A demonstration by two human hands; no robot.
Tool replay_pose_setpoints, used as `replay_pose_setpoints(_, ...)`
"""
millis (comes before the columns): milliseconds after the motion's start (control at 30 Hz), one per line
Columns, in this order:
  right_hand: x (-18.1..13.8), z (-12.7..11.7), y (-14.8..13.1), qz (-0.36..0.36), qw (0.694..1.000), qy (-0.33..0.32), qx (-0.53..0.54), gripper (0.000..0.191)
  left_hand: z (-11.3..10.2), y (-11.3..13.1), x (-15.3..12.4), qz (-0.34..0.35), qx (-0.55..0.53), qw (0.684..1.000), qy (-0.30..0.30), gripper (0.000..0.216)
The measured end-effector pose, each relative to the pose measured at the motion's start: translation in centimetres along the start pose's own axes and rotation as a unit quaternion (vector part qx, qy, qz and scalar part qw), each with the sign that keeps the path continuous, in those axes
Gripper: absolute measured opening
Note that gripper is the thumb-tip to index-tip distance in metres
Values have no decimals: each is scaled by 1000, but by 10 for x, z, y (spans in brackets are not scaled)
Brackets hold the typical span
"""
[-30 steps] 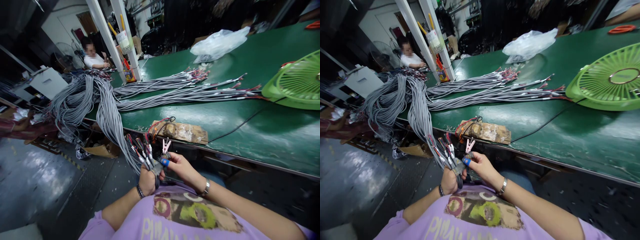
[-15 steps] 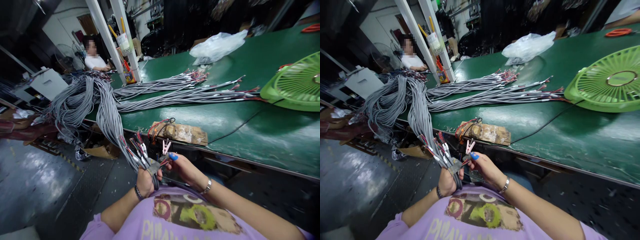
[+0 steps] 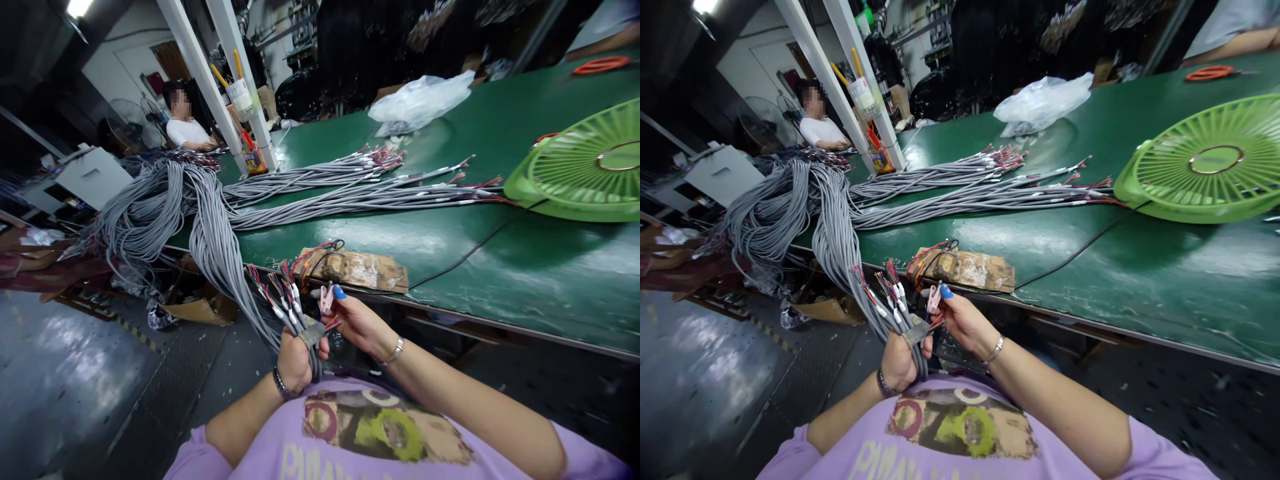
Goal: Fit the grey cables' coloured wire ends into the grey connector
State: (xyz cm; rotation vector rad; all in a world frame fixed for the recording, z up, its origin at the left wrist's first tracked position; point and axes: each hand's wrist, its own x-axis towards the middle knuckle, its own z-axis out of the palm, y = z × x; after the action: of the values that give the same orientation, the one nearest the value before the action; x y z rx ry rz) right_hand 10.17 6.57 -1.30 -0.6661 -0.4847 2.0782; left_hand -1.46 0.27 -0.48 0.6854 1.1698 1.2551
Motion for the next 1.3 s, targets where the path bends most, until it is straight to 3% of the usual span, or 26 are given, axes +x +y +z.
replay_pose_setpoints(200,2,0,2,-23,999,35,5,34,-1,-1,-1,-1,17,1000,-1,25)
replay_pose_setpoints(333,2,-2,5,-22,1000,0,8,34,-1,-1,-2,8,22,1000,1,27)
replay_pose_setpoints(467,-4,-12,5,22,999,-28,6,37,-3,-1,-5,12,23,1000,13,29)
replay_pose_setpoints(633,-27,-23,-1,82,988,-73,-106,47,-9,-4,-13,31,49,998,27,31)
replay_pose_setpoints(733,-40,-20,-2,64,971,-96,-208,41,-12,-7,-15,51,74,996,22,33)
replay_pose_setpoints(900,-46,-7,6,15,953,-71,-294,31,-16,-13,-15,68,127,990,4,34)
replay_pose_setpoints(1100,-43,-9,10,-14,947,-38,-319,33,-19,-8,-15,7,172,981,-83,37)
replay_pose_setpoints(1167,-42,-10,10,-15,946,-29,-324,35,-18,-6,-15,-15,163,983,-86,36)
replay_pose_setpoints(1300,-43,-7,9,9,953,-72,-294,35,-15,-7,-15,-20,121,991,-54,34)
